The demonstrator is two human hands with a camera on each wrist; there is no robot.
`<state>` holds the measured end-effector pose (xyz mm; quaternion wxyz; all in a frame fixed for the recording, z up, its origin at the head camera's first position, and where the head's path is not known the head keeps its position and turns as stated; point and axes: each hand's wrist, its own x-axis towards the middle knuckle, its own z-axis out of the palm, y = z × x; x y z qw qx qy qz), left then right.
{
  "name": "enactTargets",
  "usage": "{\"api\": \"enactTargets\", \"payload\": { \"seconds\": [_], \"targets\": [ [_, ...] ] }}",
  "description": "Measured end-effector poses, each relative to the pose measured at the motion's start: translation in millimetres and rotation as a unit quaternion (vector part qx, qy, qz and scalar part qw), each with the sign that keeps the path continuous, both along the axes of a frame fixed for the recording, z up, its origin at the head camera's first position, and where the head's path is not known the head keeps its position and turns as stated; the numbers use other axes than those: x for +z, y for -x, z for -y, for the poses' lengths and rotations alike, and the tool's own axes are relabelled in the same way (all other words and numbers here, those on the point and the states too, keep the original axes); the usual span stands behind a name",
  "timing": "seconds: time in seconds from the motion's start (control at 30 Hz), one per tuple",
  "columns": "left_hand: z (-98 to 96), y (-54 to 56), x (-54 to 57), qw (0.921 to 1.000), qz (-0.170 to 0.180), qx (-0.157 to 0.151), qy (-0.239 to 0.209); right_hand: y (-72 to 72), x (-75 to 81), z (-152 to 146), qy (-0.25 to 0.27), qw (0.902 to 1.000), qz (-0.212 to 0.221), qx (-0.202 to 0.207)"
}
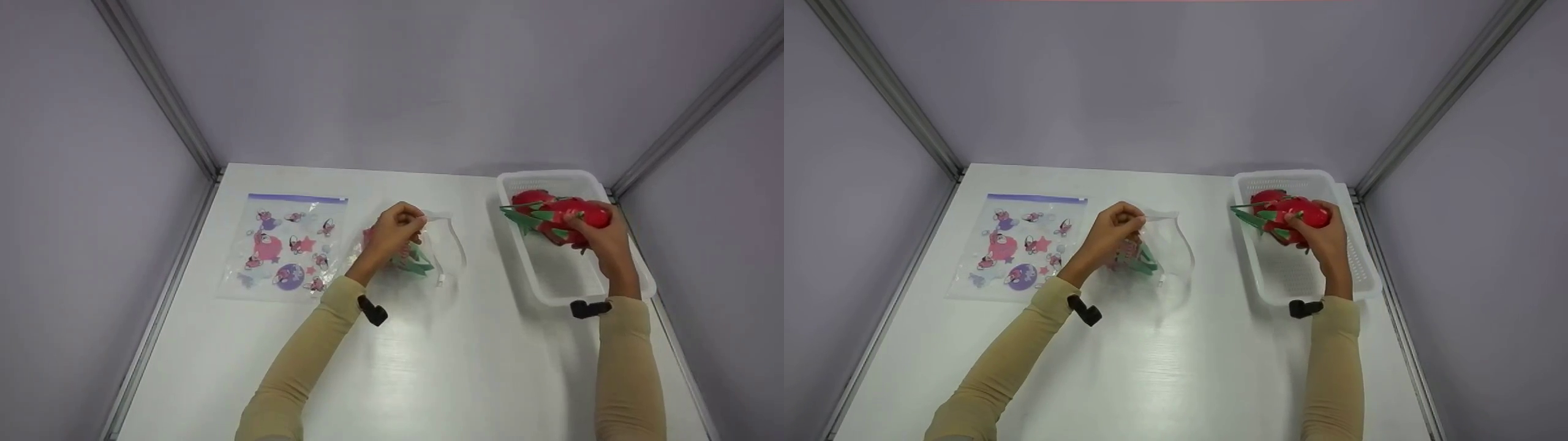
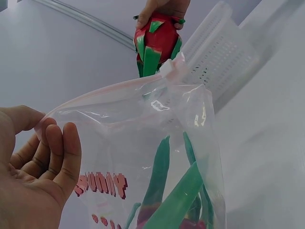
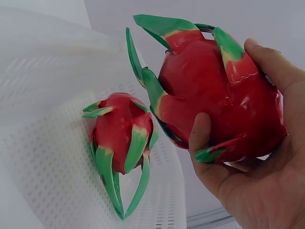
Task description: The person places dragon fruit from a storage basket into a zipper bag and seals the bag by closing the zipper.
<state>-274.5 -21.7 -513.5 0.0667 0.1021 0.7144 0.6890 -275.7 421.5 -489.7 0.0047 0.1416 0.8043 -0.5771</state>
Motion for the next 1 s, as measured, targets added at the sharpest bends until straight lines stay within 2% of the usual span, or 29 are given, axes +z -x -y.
{"api": "enactTargets", "payload": {
  "seconds": [0.1, 0.43, 1.0],
  "targets": [
    [0.1, -0.3, 0.5, 0.9999, -0.006, -0.006, -0.009, -2.2, 1.0, 4, -0.015, 0.9999, 0.000, 0.007],
    [-0.9, 0.5, -0.2, 0.9998, -0.009, 0.001, -0.018, -6.2, 2.0, 17, 0.018, 0.9994, -0.027, 0.016],
    [0.8, 0.9, -0.1, 0.9998, -0.002, 0.007, -0.018, -13.4, 4.0, 38, 0.033, 0.9966, -0.060, 0.045]
  ]
}}
